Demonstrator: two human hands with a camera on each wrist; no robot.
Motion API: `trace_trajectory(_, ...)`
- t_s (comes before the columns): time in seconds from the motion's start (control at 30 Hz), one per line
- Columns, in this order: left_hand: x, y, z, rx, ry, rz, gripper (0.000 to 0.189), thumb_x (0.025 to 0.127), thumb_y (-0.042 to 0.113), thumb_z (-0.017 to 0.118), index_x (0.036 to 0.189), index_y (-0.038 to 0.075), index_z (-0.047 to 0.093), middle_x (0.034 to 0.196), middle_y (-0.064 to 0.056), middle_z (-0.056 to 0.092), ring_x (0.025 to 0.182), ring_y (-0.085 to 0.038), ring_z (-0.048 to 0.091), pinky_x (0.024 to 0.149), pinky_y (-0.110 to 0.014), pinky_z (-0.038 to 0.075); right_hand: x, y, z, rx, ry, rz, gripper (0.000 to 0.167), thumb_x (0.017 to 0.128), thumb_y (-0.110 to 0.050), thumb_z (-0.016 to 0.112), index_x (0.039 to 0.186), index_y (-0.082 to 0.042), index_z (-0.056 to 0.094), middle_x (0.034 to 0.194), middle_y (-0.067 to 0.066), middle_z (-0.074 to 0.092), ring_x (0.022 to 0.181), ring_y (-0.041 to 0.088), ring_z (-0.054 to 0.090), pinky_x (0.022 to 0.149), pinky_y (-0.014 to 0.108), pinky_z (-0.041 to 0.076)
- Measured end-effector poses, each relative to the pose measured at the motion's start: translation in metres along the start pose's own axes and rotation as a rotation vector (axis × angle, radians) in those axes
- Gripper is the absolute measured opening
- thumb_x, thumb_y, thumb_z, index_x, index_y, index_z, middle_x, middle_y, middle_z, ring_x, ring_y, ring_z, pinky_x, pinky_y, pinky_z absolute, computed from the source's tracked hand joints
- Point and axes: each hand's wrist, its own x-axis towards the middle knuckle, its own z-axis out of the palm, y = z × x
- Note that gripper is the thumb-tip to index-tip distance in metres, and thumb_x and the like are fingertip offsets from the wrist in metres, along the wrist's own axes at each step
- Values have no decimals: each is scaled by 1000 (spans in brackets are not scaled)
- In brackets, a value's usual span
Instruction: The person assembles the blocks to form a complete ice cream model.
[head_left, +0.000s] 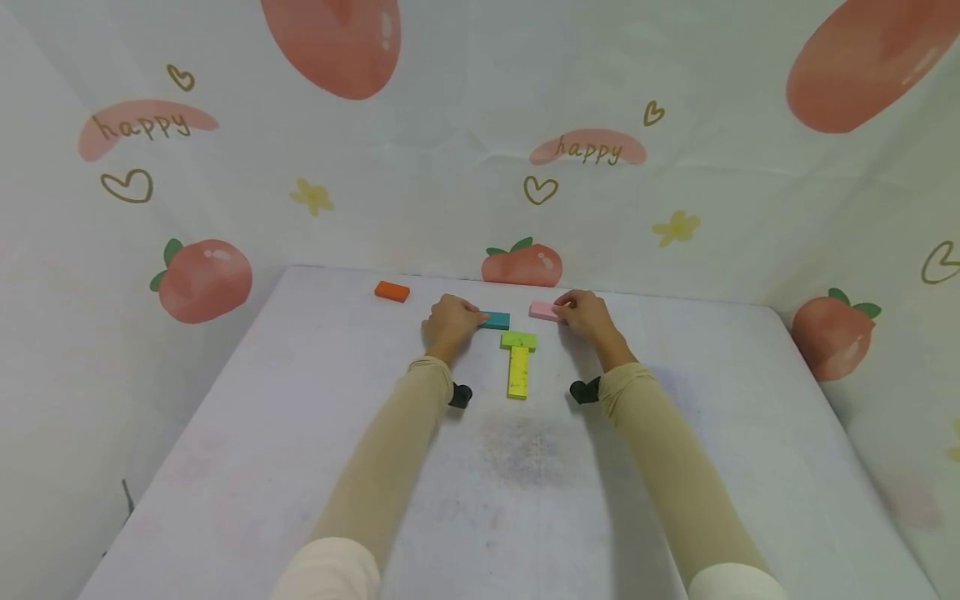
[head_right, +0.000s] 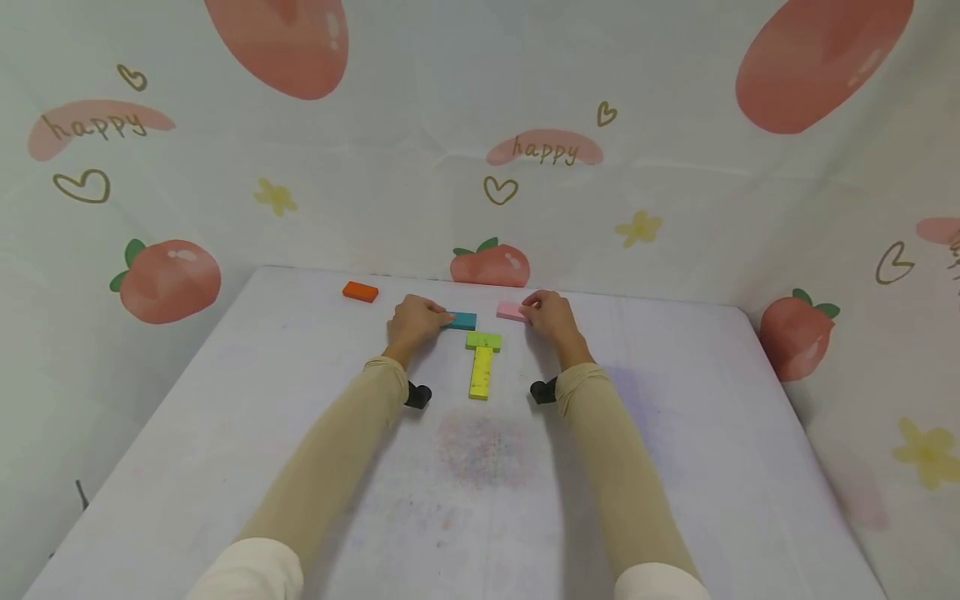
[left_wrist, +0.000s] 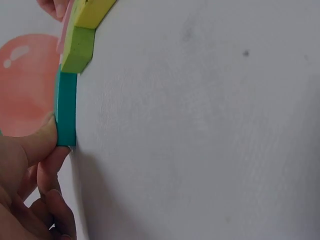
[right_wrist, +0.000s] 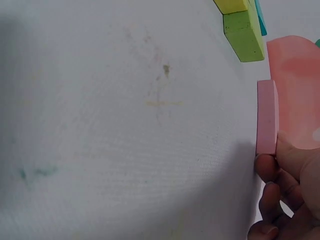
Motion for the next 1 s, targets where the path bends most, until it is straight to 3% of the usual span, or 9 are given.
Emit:
trace_trajectory(0.5, 0, 9, 14, 8, -10, 38, 23, 88, 40, 79, 96, 19, 79, 101, 2, 76, 102, -21, 65, 101, -47, 44, -1, -12, 5, 16, -42, 32, 32, 103, -29, 61, 128, -10, 64, 109, 12, 64, 100, 26, 56, 87, 31, 48)
trace_trajectory(1.0, -2, 17, 21, 30, -24, 50, 25, 87, 43, 80, 96, 19, 80, 101, 2, 77, 104, -21, 65, 103, -48, 43, 0, -12, 11, 8, -49, -64, 32, 103, -30, 61, 127, -9, 67, 108, 12, 63, 100, 25, 55, 82, 30, 45)
